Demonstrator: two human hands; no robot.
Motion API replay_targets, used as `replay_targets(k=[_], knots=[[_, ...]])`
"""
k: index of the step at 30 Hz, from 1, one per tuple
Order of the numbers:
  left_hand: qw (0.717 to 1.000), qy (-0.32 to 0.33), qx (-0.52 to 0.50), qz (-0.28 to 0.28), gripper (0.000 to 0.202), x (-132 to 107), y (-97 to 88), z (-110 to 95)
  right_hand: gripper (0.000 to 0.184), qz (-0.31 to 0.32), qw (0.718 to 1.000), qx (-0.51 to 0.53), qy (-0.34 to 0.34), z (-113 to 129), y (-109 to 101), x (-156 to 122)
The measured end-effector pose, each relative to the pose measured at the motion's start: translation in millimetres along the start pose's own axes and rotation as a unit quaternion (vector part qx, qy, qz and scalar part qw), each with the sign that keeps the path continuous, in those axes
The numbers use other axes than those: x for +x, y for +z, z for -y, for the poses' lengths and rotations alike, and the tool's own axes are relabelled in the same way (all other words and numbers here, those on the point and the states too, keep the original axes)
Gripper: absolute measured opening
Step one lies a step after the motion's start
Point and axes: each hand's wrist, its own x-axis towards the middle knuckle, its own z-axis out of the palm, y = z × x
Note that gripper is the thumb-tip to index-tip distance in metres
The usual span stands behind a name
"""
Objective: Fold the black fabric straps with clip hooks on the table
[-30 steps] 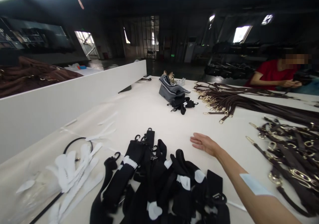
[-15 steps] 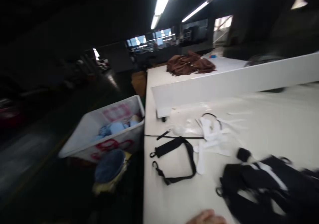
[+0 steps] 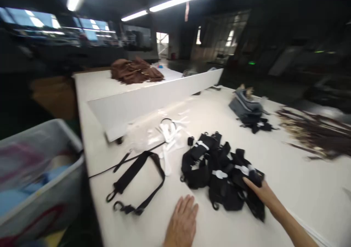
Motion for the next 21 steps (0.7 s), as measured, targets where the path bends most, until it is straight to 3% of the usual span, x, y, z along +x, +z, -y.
replay_targets(k=[1, 3, 6, 8, 11, 16, 19, 21], knots=[[1.0, 0.012, 0.009, -0.013, 0.05, 0.8, -0.9, 5.6, 0.095, -0.025, 0.999, 0.019, 0.036, -7.6, -28.3, -11.6], [0.997, 0.056, 0.03, -0.036, 0.055, 2.8, -1.0, 14.8, 0.118, -0.068, 0.991, 0.054, 0.102, -19.0, -63.6, -31.7], [0.992, 0.1, 0.049, -0.054, 0.057, 3.1, 2.4, 21.8, 0.137, -0.1, 0.981, 0.044, 0.159, -37.1, -78.6, -46.3], [0.992, 0.103, 0.045, -0.05, 0.056, 0.9, 7.6, 22.7, 0.14, -0.102, 0.98, 0.03, 0.171, -52.4, -75.3, -47.6], [0.995, 0.083, 0.017, -0.042, 0.059, -5.5, 19.4, 20.1, 0.137, -0.099, 0.986, 0.031, 0.131, -70.6, -60.2, -43.2], [0.997, -0.019, -0.072, -0.023, 0.075, -15.1, 25.3, 19.0, 0.122, -0.047, 0.997, 0.052, 0.028, -61.1, -28.2, -47.6], [0.989, -0.118, -0.084, -0.015, 0.076, -2.0, 11.8, 37.8, 0.12, 0.015, 0.999, 0.047, -0.012, -54.2, -22.8, -64.3], [0.984, -0.16, -0.073, 0.001, 0.08, 18.5, 4.0, 59.0, 0.121, 0.023, 0.999, 0.016, -0.03, -60.7, -25.2, -76.7]])
